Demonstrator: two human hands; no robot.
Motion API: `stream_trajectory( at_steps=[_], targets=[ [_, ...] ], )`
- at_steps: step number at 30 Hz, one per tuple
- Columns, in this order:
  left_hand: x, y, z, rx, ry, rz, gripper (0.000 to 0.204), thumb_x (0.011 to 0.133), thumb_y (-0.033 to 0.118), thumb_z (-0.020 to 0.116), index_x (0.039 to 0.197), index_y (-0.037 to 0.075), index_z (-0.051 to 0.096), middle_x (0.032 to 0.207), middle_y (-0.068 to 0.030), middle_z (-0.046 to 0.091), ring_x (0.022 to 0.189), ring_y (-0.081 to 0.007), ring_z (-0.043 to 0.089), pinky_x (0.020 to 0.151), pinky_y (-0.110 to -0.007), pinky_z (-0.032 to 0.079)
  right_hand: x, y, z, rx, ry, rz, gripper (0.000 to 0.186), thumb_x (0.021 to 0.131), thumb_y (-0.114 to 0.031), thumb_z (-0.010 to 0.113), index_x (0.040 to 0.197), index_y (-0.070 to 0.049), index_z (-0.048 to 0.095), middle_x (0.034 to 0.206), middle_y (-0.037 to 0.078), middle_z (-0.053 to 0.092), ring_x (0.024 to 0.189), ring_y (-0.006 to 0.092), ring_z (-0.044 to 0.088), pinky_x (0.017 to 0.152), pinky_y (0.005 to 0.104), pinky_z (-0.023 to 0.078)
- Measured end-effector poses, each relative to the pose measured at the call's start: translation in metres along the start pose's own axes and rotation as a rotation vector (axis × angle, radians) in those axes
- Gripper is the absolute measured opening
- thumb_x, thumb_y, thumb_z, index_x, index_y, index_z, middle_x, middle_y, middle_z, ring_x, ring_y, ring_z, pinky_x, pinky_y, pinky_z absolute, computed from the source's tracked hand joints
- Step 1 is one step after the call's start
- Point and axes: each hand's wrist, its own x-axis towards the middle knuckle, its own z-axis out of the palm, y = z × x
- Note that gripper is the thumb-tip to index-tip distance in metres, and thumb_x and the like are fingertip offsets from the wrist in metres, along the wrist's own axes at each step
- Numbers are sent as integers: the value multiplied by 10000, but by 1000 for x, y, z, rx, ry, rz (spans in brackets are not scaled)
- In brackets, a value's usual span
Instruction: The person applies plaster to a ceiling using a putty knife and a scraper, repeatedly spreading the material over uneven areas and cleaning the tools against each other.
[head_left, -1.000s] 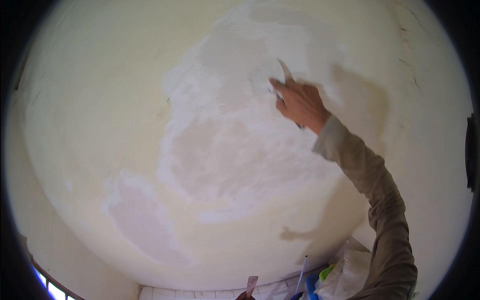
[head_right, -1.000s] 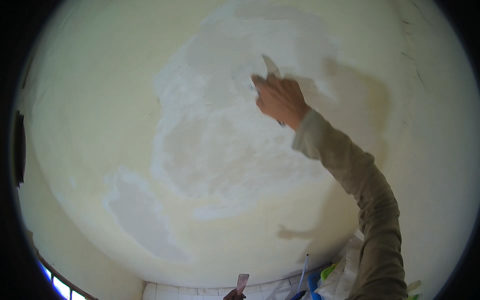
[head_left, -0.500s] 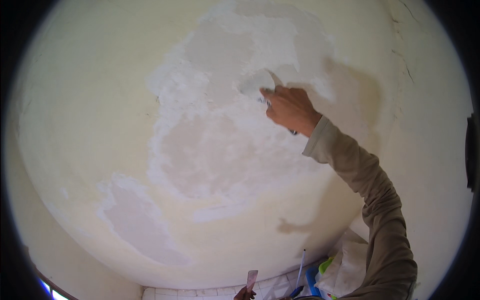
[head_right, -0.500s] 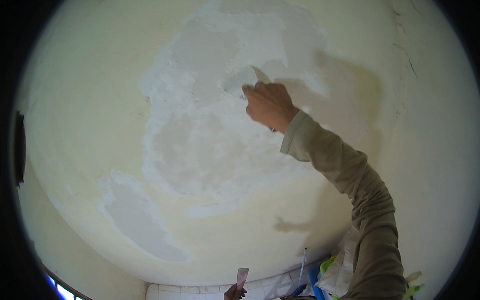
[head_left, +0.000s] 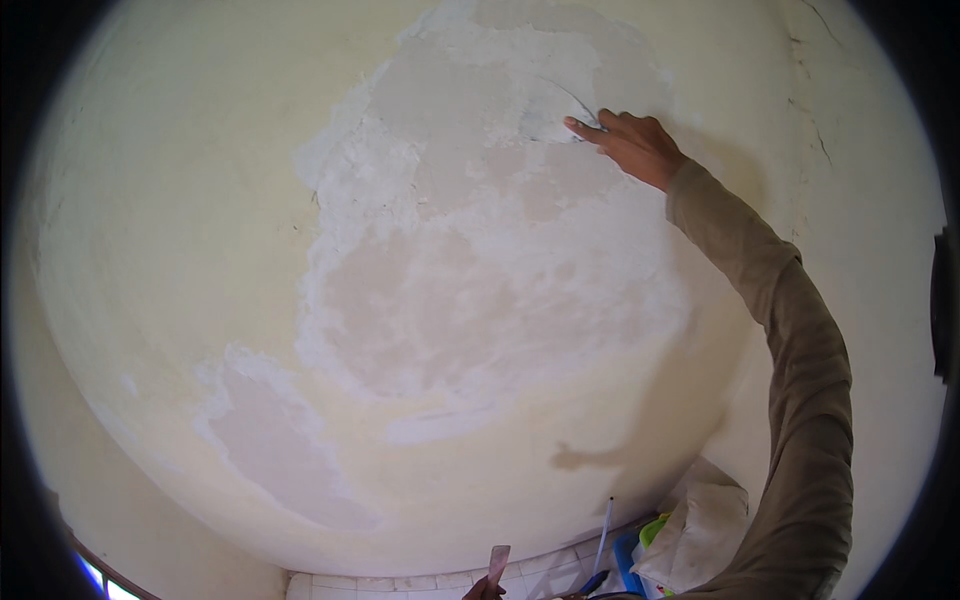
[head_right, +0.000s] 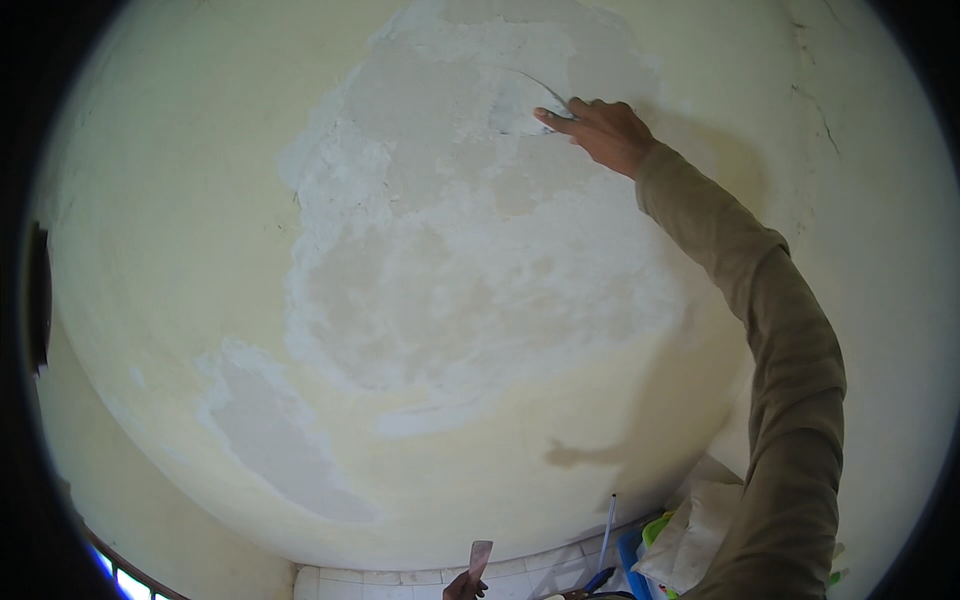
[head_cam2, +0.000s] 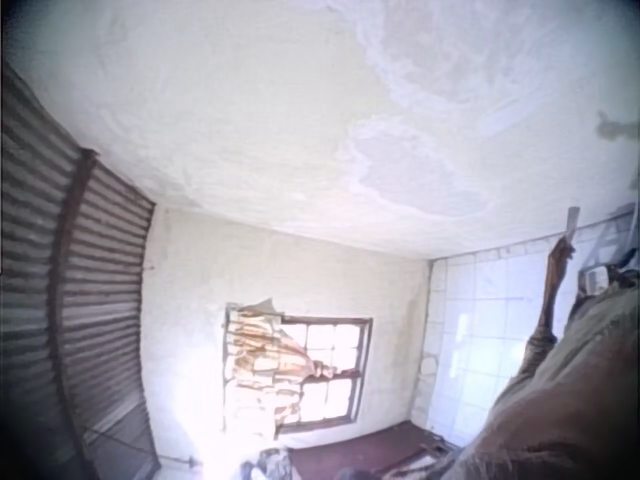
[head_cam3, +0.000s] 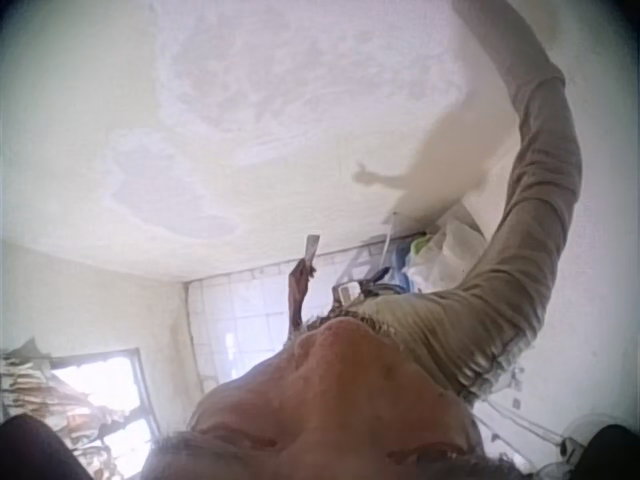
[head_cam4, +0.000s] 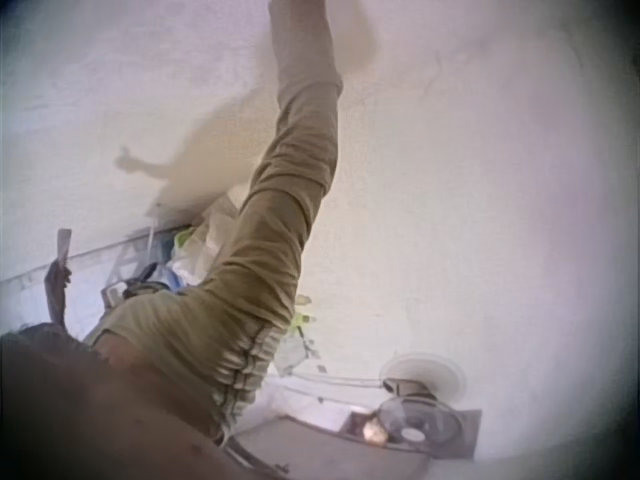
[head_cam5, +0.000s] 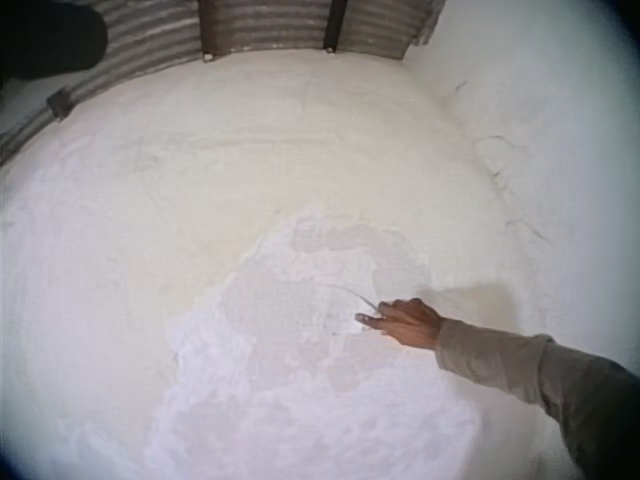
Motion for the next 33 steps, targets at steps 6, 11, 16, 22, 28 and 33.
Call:
stream_trajectory(
  at_steps=[6, 11, 16, 22, 28, 33],
  targets=[
    [-18, 2, -9, -12, 27, -86, 306, 998, 274, 478, 915, 25, 634, 730, -53, 601, 647, -140, 524, 578, -294, 424, -36, -30, -22, 233, 124, 185, 484, 867, -154, 611, 1345, -161, 531, 817, 112, 576, 719, 287, 599, 666, 388, 509],
    [4, 5, -9, 6, 32, 21, 270, 999, 230, 489, 925, 17, 636, 739, -45, 605, 655, -128, 528, 592, -290, 436, 56, -69, -30, 326, 253, 365, 452, 894, -191, 526, 1341, -123, 524, 910, 155, 642, 772, 335, 623, 667, 429, 514],
    [8, 14, 0, 2, 100, 59, 243, 990, 190, 484, 913, 14, 633, 727, -48, 601, 655, -131, 530, 598, -293, 439, 56, -96, -4, 217, 174, 301, 482, 860, -135, 568, 1341, -127, 526, 833, 146, 617, 667, 317, 612, 612, 410, 519],
    [-23, -8, 2, -72, 116, -14, 291, 988, 248, 481, 872, 20, 619, 692, -39, 592, 646, -125, 527, 579, -290, 420, -49, -91, 18, 175, 68, 168, 504, 834, -95, 607, 1331, -143, 538, 809, 106, 573, 656, 270, 595, 563, 392, 498],
    [-20, -15, -3, -59, 58, -6, 283, 993, 245, 476, 884, 26, 619, 706, -38, 586, 660, -126, 521, 591, -286, 417, -15, -77, -31, 273, 183, 287, 438, 864, -146, 597, 1300, -113, 562, 812, 125, 596, 705, 293, 607, 616, 415, 504],
    [1, 5, 3, -1, 28, 16, 241, 995, 197, 468, 943, 23, 627, 733, -31, 584, 678, -122, 518, 605, -282, 421, 76, -91, -43, 378, 258, 387, 425, 879, -164, 557, 1291, -61, 551, 852, 165, 640, 767, 333, 630, 656, 437, 508]
  ],
)
